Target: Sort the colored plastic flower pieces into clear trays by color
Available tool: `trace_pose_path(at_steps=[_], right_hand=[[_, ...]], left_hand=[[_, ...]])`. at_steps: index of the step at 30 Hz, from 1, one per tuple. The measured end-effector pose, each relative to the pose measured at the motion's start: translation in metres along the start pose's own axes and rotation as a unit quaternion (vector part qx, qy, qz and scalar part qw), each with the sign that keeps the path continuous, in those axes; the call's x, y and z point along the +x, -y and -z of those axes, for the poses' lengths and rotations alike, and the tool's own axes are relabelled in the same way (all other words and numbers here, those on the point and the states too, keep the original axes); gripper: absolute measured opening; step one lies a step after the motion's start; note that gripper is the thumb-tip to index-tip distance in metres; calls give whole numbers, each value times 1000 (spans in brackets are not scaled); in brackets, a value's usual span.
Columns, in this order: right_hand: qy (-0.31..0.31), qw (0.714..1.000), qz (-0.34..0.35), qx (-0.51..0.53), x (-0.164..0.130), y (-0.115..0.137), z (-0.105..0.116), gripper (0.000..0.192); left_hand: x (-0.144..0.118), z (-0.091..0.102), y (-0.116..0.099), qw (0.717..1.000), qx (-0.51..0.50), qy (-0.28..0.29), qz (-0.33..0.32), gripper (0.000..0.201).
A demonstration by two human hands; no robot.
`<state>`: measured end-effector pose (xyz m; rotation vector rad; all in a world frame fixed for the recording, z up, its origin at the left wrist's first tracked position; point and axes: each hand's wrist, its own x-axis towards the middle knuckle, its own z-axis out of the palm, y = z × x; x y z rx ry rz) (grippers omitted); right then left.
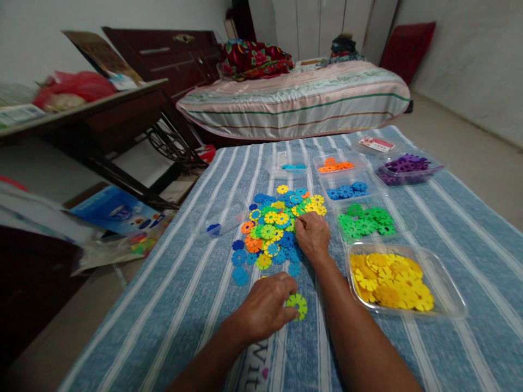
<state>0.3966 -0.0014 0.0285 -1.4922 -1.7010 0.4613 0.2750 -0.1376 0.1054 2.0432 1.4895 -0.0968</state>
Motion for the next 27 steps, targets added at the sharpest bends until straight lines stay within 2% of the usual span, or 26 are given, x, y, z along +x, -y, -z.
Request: trace_pose_path(at_steps=[7,12,15,17,19,22,25,27], right_hand=[[-4,1000,-7,1,1,2,1,26],[0,1000,0,12,0,0,1,27],[-2,1000,1,15,0,-1,0,27],[-2,1000,0,15,0,-1,0,27],[0,1000,-2,13,0,-1,0,27],[3,1000,-6,5,0,0,-1,26],[4,1000,-4,-3,0,0,-1,26],[0,1000,-1,-4,0,0,-1,26]], left_hand=[[5,6,2,998,-55,-9,19,12],[5,4,4,983,-179,-26,30,13],[6,7,10,969,-238,-61,28,11],[7,15,18,958,-263,-112,34,11],[9,30,31,943,-276,-181,46,9],[10,65,61,918,-252,-295,84,6],[10,108,97,895,-144,-394,150,11],[10,132,118,887,-61,-415,194,18]])
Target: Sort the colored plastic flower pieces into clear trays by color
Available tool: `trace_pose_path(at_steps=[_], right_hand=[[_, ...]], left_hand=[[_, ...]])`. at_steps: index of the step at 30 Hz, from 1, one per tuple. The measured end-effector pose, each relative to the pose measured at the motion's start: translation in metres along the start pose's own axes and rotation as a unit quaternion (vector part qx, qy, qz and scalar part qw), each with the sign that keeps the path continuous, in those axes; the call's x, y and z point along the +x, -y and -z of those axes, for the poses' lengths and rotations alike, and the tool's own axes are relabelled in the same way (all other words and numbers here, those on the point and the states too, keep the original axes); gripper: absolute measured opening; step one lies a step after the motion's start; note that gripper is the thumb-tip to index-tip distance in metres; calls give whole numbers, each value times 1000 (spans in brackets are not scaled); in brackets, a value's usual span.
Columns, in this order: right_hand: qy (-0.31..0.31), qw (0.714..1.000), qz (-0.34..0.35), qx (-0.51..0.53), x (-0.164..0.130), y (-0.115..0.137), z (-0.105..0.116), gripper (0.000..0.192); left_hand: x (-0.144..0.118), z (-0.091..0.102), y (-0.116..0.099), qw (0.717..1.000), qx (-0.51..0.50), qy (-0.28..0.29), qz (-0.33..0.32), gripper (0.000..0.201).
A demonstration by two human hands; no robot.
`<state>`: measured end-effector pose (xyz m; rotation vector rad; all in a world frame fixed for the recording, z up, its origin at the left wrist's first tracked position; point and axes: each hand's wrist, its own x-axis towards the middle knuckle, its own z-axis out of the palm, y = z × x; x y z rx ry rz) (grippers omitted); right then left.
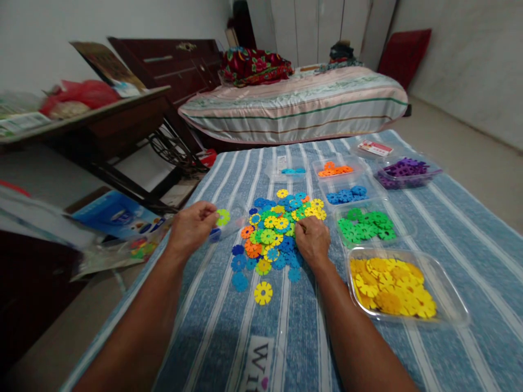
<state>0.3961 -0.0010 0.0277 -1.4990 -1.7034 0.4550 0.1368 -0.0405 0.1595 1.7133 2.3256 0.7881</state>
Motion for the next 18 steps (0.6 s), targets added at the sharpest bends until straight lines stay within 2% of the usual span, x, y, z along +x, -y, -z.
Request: trace_pose_path(at_steps=[2,5,12,18], right_hand=[[-4,1000,3,2,0,0,0,26],[-5,1000,2,6,0,1,0,26],[-3,1000,-4,6,-1,3,0,25],[-1,1000,-3,8,0,5,2,26]], left_hand=[[18,9,9,998,64,10,-1,23],[34,9,17,993,111,37,-17,24],[52,-21,18,986,87,143,-13,19],[65,-36,19,978,87,190,-24,12]])
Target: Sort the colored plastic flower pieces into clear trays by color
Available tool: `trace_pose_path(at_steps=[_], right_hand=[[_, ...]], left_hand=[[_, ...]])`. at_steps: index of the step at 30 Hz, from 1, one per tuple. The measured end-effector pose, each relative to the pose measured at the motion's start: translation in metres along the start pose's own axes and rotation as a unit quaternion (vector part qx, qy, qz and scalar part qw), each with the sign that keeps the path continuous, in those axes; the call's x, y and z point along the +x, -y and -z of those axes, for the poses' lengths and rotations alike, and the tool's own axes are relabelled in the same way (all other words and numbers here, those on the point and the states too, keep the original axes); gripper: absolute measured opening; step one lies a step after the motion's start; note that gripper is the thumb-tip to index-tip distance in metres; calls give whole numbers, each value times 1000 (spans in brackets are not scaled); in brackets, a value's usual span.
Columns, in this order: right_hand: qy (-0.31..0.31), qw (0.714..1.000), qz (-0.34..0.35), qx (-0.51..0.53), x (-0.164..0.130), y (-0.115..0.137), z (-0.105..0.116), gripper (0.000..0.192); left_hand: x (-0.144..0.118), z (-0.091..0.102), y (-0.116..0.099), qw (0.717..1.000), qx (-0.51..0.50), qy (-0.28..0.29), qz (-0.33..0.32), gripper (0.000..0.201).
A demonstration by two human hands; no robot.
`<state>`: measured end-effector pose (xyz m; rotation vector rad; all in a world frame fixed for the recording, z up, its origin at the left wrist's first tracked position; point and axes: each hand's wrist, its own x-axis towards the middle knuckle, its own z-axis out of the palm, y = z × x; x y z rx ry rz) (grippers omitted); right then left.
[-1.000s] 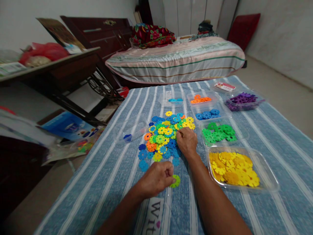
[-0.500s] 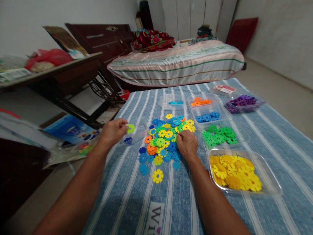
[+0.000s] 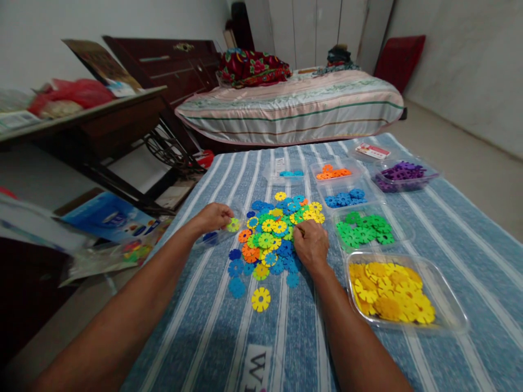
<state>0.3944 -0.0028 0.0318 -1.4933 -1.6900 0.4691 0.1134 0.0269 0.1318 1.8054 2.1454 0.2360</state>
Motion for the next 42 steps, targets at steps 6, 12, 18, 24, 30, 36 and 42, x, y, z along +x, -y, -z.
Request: trace_pose_path(at_steps=[6,12,18,24,30,36,42], right_hand=[[-1,1000,-6,23,1,0,0,28],[-7,999,-21,42,1,2,3,37],[-6,999,-17,41,2,4,4,39],[-9,999,-15,40,2,3,4,39],[-9,999,-9,42,1,2,4,38],[-4,999,-11,36,0,0,4,39],[-1,999,-2,35,0,0,5,38]], left_hand=[[-17,10,-12,996,22,-86,-26,10],[-82,5,-42,979,-39,-100,-175,21],[-117,-38,-16,977,-13,-150,-153,27],[-130,-81,10,988,6,-133,-84,52],[-151,-117,-8,980,-65,-170,-85,53],[-168,-131,-32,947,-221,-199,-124,42],[-163,-126,-27,914,-301,-259,-82,23]])
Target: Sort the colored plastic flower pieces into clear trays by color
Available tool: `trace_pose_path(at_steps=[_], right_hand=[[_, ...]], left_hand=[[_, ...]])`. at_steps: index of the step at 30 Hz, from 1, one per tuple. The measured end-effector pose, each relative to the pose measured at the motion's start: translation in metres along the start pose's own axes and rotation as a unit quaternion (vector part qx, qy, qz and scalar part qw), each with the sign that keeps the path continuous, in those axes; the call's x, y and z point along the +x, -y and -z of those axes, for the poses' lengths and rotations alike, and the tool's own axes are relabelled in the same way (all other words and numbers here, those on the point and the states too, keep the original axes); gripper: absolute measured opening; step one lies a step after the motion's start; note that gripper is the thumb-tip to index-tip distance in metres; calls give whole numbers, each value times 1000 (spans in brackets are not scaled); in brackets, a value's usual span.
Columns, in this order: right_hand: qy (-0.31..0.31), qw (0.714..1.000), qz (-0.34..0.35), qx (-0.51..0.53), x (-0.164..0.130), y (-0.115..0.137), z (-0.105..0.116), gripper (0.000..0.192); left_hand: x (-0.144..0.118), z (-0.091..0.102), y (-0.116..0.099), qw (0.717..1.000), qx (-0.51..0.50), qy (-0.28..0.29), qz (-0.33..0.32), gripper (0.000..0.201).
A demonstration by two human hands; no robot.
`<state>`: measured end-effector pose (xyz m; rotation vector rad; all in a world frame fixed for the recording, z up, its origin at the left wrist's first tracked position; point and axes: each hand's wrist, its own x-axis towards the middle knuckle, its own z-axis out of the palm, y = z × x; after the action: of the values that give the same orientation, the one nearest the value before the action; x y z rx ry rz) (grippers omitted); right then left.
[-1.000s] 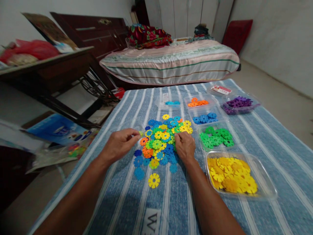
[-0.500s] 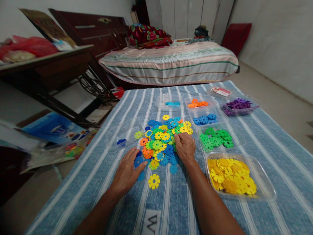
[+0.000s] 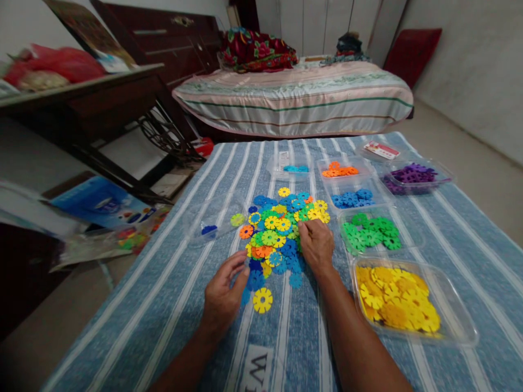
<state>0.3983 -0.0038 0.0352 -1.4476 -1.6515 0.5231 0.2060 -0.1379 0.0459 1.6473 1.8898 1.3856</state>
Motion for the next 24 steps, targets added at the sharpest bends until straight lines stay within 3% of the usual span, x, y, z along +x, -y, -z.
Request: trace_pose_path(at_steps=[6,10,18,21,24], right_hand=[[-2,1000,0,-11,-1,1,1,38],[1,1000,2,-13,-1,-2,0,36],[5,1000,0,-18,-1,-3,-1,32],[6,1000,1,-13,-1,-5,-1,30],[9,1000,1,-16,0,-5,-2,30]], left_hand=[[-2,5,0,994,81,6,-78,13],[-7,4,-7,982,133,31,-130,16],[-13,15,-18,952,180,187,-161,40],[-14,18,-18,941,187,233,-160,38],[-15,17,-17,940,181,239,-163,29]])
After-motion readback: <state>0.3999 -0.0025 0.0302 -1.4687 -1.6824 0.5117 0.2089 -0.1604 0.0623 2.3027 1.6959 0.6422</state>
